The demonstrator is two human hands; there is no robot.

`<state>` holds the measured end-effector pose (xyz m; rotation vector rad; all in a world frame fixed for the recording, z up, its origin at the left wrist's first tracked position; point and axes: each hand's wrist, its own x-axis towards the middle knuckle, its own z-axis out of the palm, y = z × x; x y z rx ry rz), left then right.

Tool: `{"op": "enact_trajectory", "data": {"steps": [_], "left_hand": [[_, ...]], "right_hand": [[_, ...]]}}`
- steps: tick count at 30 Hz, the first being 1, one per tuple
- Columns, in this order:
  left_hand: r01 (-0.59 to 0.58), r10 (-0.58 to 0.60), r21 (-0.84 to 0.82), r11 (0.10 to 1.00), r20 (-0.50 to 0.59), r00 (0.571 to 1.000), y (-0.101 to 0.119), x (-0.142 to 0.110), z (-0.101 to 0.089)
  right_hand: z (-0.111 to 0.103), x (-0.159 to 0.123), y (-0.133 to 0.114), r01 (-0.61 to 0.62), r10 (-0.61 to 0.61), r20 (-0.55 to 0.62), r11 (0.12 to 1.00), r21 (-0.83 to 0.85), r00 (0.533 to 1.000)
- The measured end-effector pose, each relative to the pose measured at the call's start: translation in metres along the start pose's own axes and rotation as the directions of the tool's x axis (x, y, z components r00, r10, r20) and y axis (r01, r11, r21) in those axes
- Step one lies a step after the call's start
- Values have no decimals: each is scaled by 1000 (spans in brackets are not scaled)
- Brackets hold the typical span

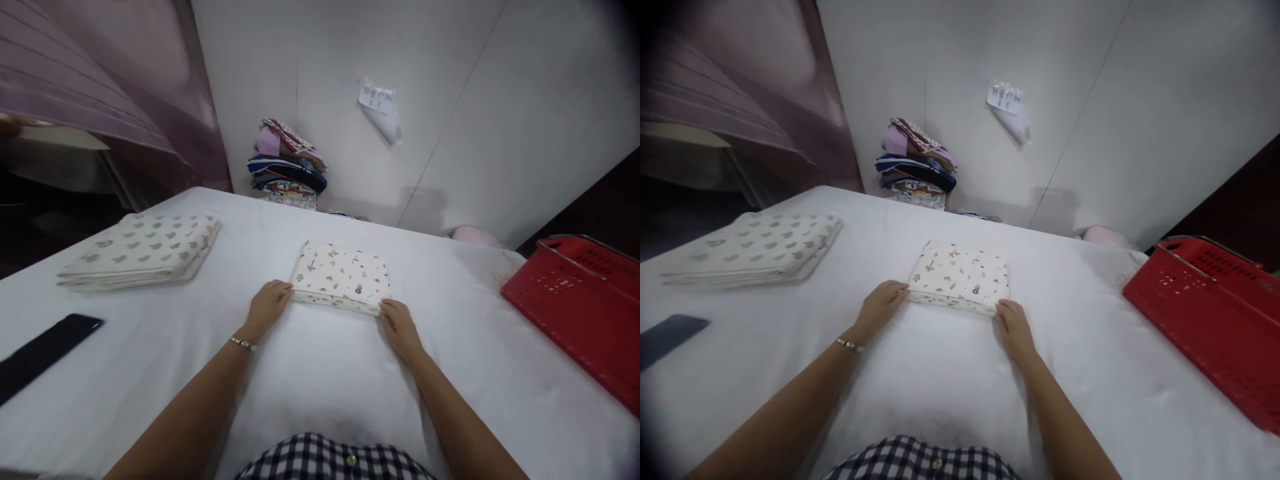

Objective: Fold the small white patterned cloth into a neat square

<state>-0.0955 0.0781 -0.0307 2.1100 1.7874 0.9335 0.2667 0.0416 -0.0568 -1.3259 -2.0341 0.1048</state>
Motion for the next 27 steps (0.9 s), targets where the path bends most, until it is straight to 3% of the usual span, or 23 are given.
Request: {"op": "enact_trajectory", "data": {"steps": [3,7,13,19,27], "left_hand": [[180,-181,-135,974,7,984,0,-4,-5],[292,-298,-177,940,-6,955,5,-6,-12],[436,-433,6,900,117,894,24,3,-12],[482,-494,106,870,184,850,29,16,-3],[510,-507,39,859,193,840,20,20,-4]], "right_hand": [[2,-3,2,10,-10,-9,1000,-15,1000],[6,-7,5,17,-17,-14,999,-44,1000],[7,-9,3,40,-45,-49,994,-103,998],[9,-12,5,29,-36,-51,991,-131,998],[5,-14,0,19,-18,9,990,-138,1000]]}}
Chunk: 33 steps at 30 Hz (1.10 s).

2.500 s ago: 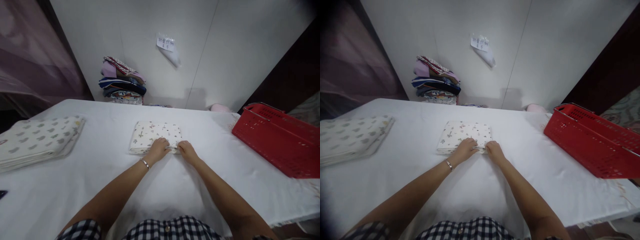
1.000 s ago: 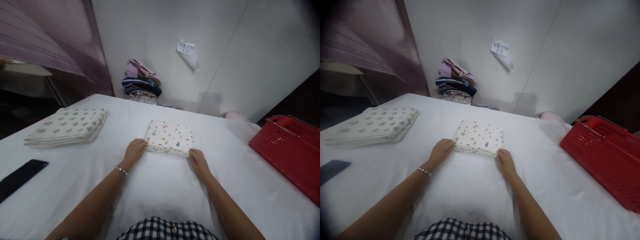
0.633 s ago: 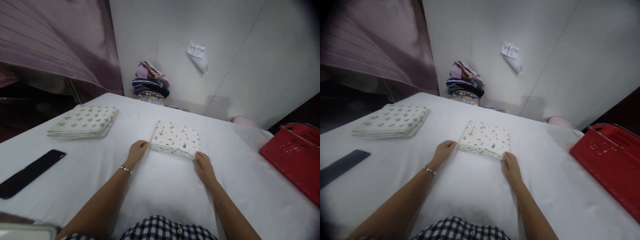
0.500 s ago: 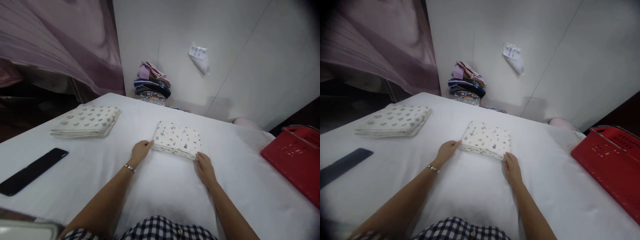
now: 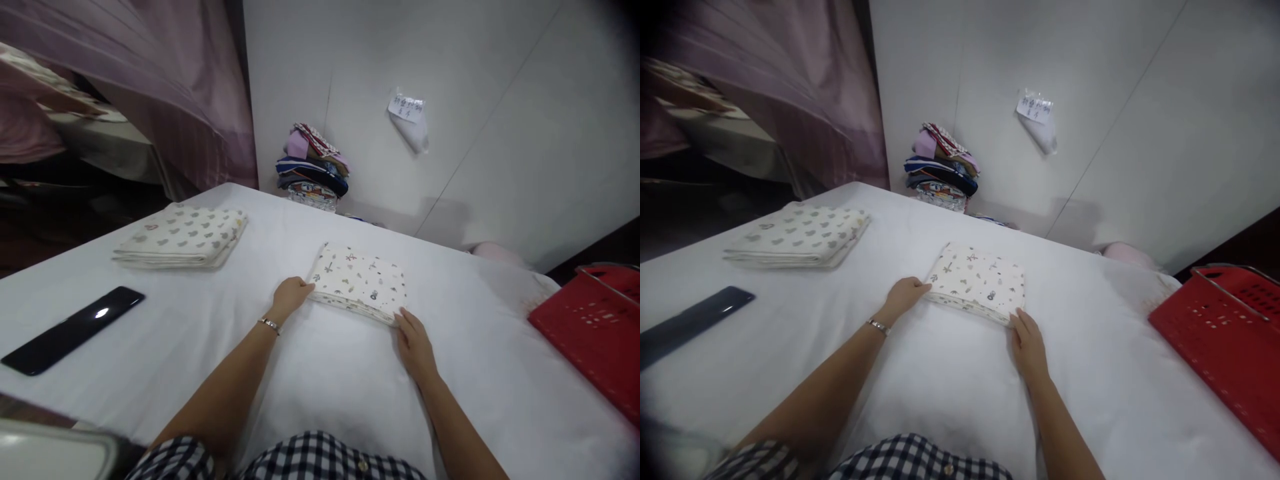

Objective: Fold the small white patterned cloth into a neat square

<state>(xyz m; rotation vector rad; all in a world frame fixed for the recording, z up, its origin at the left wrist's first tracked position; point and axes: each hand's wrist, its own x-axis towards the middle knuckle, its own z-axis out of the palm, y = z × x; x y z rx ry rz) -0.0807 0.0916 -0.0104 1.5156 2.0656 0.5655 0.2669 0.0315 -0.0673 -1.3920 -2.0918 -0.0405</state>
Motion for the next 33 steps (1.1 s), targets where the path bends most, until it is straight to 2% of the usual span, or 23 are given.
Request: {"op": "enact_trajectory", "data": {"steps": [9,15,22,30,33], "left_hand": [[-4,3,-138,990,-9,1000,-2,-5,-7],[24,-24,-2,1000,20,1000,1,-6,-6],[-18,17,47,999,21,1000,0,-4,-5],[-16,15,-16,1000,-55,998,-2,-8,2],[-18,16,-76,997,-28,999,2,-10,4]], "right_hand": [[0,-4,-2,-21,20,20,999,32,1000],[0,-3,-2,-11,10,20,999,45,1000],[1,-4,-2,-18,17,19,999,49,1000],[3,-5,0,-50,48,27,996,69,998],[3,-5,-1,-75,72,36,993,87,997]]}}
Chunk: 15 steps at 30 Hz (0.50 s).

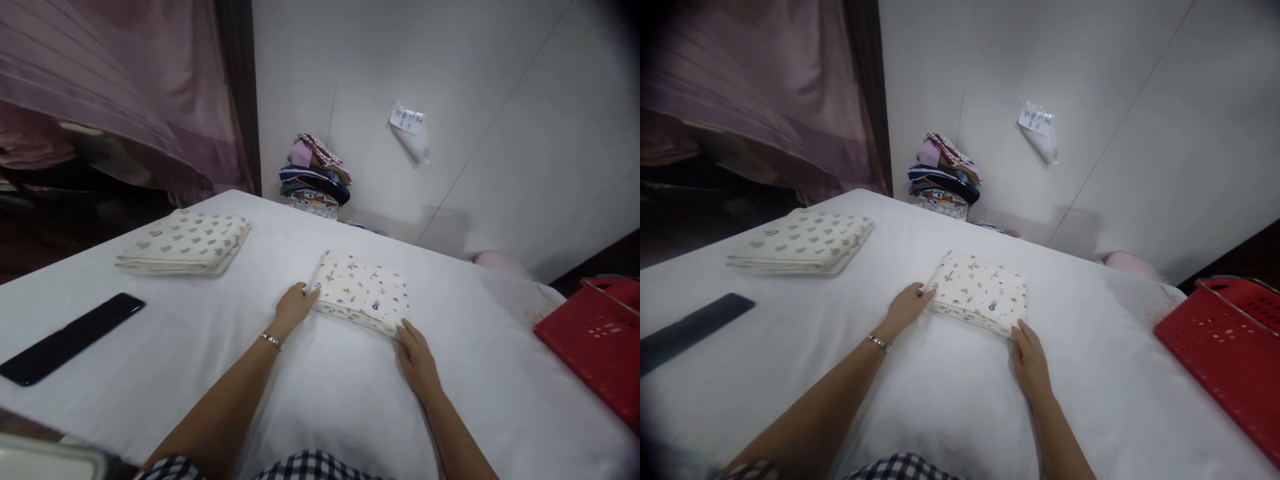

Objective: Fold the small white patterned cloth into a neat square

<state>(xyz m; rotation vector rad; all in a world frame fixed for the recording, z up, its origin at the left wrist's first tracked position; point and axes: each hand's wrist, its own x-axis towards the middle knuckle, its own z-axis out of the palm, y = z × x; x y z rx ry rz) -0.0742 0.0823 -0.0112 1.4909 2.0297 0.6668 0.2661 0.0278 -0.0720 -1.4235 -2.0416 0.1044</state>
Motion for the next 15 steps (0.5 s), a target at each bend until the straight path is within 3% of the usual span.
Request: {"op": "enact_trajectory", "data": {"steps": [4,7,11,15], "left_hand": [[28,-28,9,1000,41,999,6,1,4],[65,-66,22,998,51,997,8,4,5],[80,-74,-82,993,68,995,7,8,5],[85,-78,-212,974,41,996,3,12,12]], "right_hand": [[0,0,-2,-81,82,-2,992,101,997],[-1,5,-2,-269,284,-30,931,246,958],[-7,25,1,-547,575,47,745,383,816],[-14,54,5,-729,701,228,589,349,676]]}}
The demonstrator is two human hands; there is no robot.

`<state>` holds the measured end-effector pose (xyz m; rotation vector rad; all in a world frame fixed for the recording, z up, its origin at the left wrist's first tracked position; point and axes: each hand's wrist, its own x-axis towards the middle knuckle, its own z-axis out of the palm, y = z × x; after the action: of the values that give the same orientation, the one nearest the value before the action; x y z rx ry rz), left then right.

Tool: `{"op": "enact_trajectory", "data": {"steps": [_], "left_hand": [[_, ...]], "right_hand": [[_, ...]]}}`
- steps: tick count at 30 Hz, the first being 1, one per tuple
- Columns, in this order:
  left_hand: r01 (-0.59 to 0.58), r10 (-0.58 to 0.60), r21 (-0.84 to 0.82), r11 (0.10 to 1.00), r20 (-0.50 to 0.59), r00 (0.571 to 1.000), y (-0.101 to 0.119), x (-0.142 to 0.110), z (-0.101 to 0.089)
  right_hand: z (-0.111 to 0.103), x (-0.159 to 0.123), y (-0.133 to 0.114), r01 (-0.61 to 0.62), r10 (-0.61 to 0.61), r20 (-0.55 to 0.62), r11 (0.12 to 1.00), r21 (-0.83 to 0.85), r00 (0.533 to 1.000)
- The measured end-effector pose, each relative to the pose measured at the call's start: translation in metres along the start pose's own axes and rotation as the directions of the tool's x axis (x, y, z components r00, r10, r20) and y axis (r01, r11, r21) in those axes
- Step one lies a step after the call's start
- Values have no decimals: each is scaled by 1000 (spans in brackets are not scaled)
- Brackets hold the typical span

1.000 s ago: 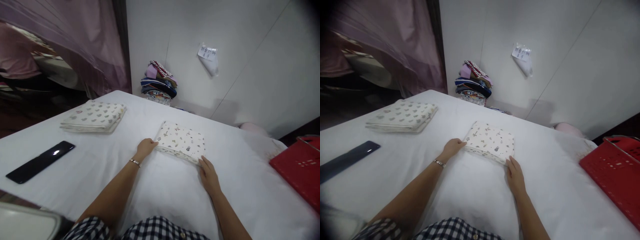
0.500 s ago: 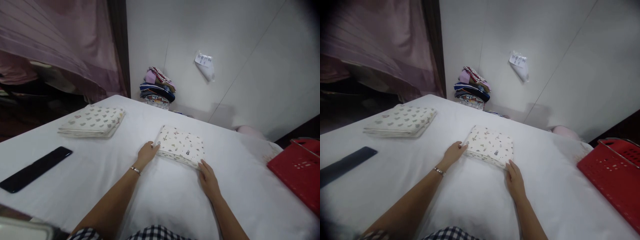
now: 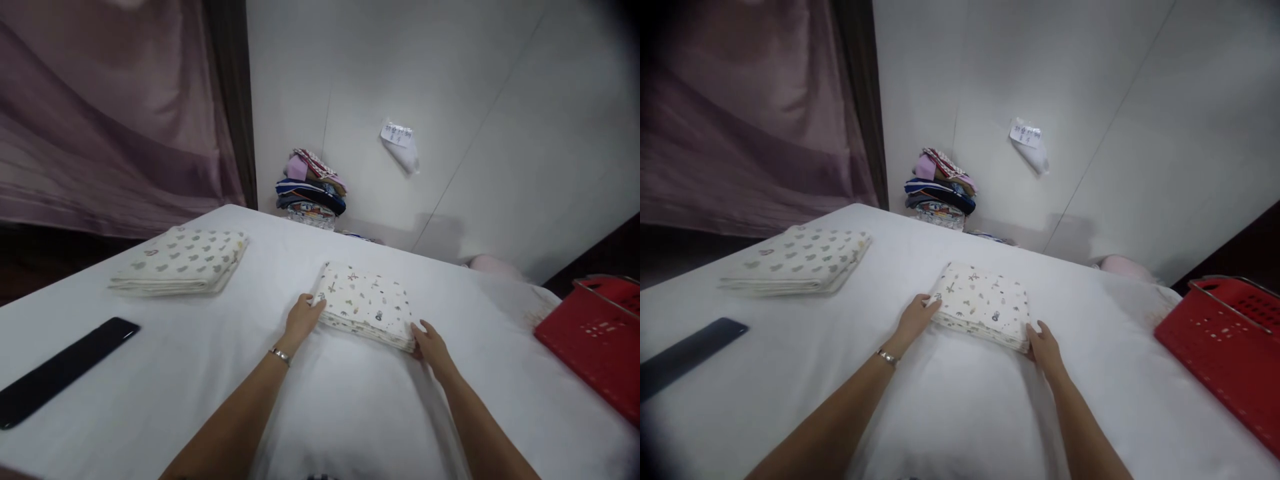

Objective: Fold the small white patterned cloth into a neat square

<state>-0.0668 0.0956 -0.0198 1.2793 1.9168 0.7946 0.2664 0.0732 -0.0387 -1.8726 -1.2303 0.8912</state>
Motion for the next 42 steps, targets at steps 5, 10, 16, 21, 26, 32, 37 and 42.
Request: {"op": "enact_trajectory", "data": {"steps": [5,10,16,21,26,32,37,42], "left_hand": [[8,-8,-214,977,1,1000,-4,5,10],[129,-97,-443,887,95,991,5,-12,9],[319,-77,-688,652,359,930,-7,-76,12],[433,30,-696,573,546,837,-21,-133,17],[425,60,-683,595,564,823,-23,-148,16],[381,-24,-494,781,587,810,-30,-143,10],[-41,100,-157,987,390,915,-38,-112,-19],[-280,298,279,919,-23,954,-27,-47,-32]], "right_hand": [[3,20,-12,35,-41,-26,979,-199,999],[-2,22,-17,39,-36,16,971,-238,999],[-34,16,-22,54,-24,149,978,-199,989],[-50,14,-6,119,-47,200,924,-364,979],[-28,10,-27,371,-376,130,691,-620,918],[85,-37,-82,786,-708,355,489,-378,611],[147,-68,-80,831,-686,478,381,-406,548],[148,-70,-74,827,-651,522,343,-446,552]]}}
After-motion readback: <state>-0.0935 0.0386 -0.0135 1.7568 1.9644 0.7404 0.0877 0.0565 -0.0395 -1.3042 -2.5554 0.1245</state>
